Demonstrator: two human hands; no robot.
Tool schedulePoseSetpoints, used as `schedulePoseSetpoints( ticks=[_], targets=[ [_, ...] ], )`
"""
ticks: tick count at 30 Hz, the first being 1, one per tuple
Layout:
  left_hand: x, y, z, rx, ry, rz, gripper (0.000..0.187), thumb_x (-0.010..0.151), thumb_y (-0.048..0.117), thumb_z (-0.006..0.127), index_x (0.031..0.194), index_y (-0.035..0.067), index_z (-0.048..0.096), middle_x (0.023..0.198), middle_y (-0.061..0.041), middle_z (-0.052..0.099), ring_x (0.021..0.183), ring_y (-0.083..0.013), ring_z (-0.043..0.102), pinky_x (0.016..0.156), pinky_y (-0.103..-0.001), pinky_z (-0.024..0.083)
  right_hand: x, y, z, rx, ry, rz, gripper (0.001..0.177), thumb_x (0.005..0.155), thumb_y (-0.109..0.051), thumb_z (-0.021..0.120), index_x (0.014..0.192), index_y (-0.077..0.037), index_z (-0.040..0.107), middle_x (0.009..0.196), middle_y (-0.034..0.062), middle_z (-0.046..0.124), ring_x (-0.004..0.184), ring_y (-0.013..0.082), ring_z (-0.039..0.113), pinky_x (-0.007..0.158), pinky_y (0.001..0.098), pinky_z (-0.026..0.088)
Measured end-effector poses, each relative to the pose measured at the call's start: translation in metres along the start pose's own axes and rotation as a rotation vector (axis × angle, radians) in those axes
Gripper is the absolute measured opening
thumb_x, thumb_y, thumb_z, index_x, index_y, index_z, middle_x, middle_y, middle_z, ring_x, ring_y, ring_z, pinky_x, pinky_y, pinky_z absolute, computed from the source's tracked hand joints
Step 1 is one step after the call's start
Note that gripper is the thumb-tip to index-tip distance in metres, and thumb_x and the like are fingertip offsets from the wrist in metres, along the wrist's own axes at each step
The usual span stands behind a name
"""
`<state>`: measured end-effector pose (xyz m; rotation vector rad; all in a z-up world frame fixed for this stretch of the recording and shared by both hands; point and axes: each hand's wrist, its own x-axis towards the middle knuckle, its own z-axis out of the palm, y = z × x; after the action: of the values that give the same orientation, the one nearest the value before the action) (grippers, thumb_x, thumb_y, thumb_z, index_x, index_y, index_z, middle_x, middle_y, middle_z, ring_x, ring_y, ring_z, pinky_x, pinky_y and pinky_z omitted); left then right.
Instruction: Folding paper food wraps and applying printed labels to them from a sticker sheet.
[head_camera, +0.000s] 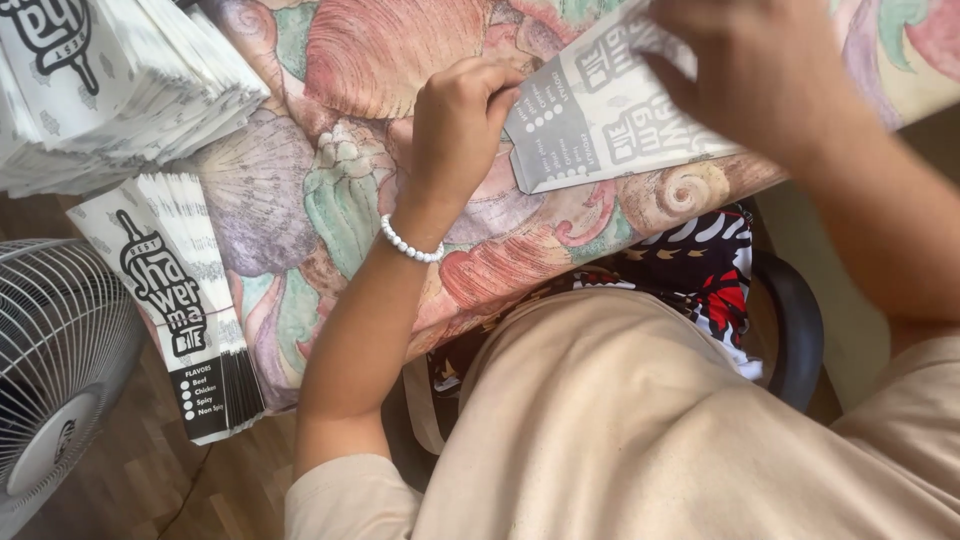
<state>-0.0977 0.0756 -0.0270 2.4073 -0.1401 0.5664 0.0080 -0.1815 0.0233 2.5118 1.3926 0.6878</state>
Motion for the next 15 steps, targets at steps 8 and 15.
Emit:
schedulePoseSetpoints(
  ticks=[8, 15],
  targets=[
    [-0.020, 0.042, 0.006, 0.261, 0.082, 0.113, 0.008, 0.097, 0.003, 0.072, 0.093, -0.001, 0.078, 0.090, -0.015, 0.079, 0.047, -0.0077, 0.056, 0.037, -0.015, 0.041, -0.065, -0.087, -0.016, 0.694, 0.154, -0.204, 0.017, 0.102, -0.002, 0.065, 0.114, 0.007, 0.072, 0.117, 0.0141, 0.065, 0.095, 0.0288, 0.065, 0.087, 0.0369, 0.058],
    [-0.072, 0.048, 0.025, 0.241, 0.067, 0.189, 0.010, 0.094, 0.006, 0.069, 0.101, 0.008, 0.076, 0.105, -0.010, 0.072, 0.104, -0.0306, 0.071, 0.080, -0.038, 0.061, -0.071, -0.096, -0.011, 0.622, 0.270, -0.115, 0.016, 0.096, -0.007, 0.067, 0.107, 0.001, 0.075, 0.108, 0.0158, 0.071, 0.099, 0.0304, 0.071, 0.081, 0.0369, 0.058]
  ],
)
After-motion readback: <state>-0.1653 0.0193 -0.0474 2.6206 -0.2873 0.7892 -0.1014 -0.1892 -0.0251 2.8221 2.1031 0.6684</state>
